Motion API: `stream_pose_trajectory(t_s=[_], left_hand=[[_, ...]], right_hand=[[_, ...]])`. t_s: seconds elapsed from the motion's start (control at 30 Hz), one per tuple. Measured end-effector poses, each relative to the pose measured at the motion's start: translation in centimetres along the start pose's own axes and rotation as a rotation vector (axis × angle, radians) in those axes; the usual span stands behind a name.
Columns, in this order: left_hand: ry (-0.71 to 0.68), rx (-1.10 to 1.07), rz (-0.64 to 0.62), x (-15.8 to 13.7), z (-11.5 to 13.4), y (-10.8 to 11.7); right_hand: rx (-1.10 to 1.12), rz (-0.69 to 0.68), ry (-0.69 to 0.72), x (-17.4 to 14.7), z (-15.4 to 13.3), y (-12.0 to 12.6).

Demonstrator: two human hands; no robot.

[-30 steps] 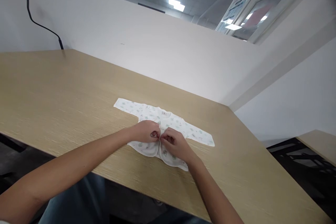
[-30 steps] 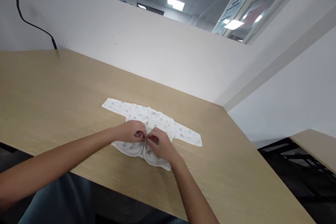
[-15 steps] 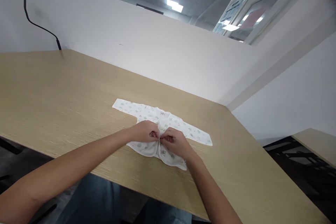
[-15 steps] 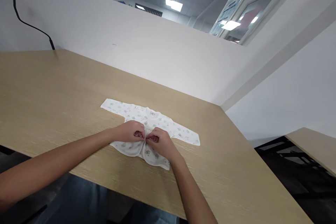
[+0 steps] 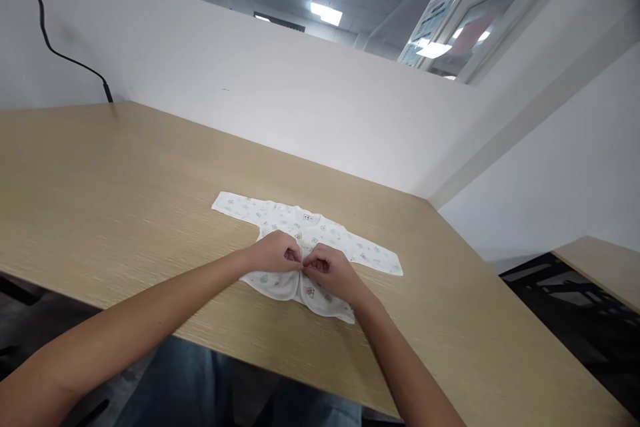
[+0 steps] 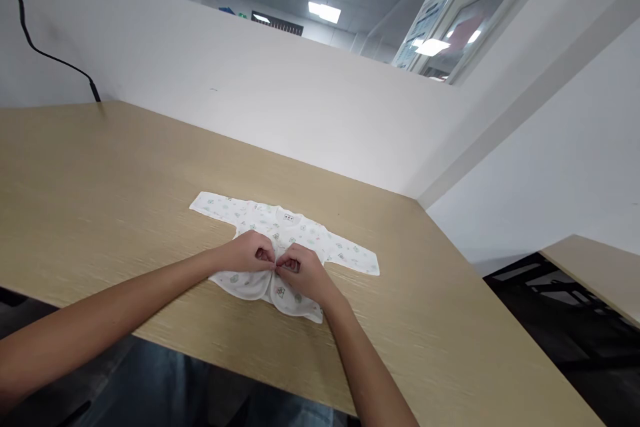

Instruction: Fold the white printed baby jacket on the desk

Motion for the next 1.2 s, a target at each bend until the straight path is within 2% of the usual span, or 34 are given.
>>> stream_pose_trajectory(t_s=[0.37,0.7,1.2], left_hand=[[-0.033,-0.036,-0.004,0.05,-0.2,-0.21],[-0.039,-0.109,0.012,-0.03,0.2,0.05],[-0.085,-0.062,-0.065,0.11,-0.42,0.17]], right_hand=[[0.07,-0.006,-0.033,-0.28,-0.42,-0.15],[0.024,-0.019,-0.003,-0.33,-0.8,-0.15],[-0.005,-0.039,0.048,-0.44,-0.64,-0.08]])
Point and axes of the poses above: each hand's wrist, its own x-axis towards the middle knuckle, its own y-axis out of the back of the hand, z = x × y, the point moved 2 cm from there along x, towards the middle knuckle, and after that the axes turned 7 degrees about x, right-handed, at the moved point
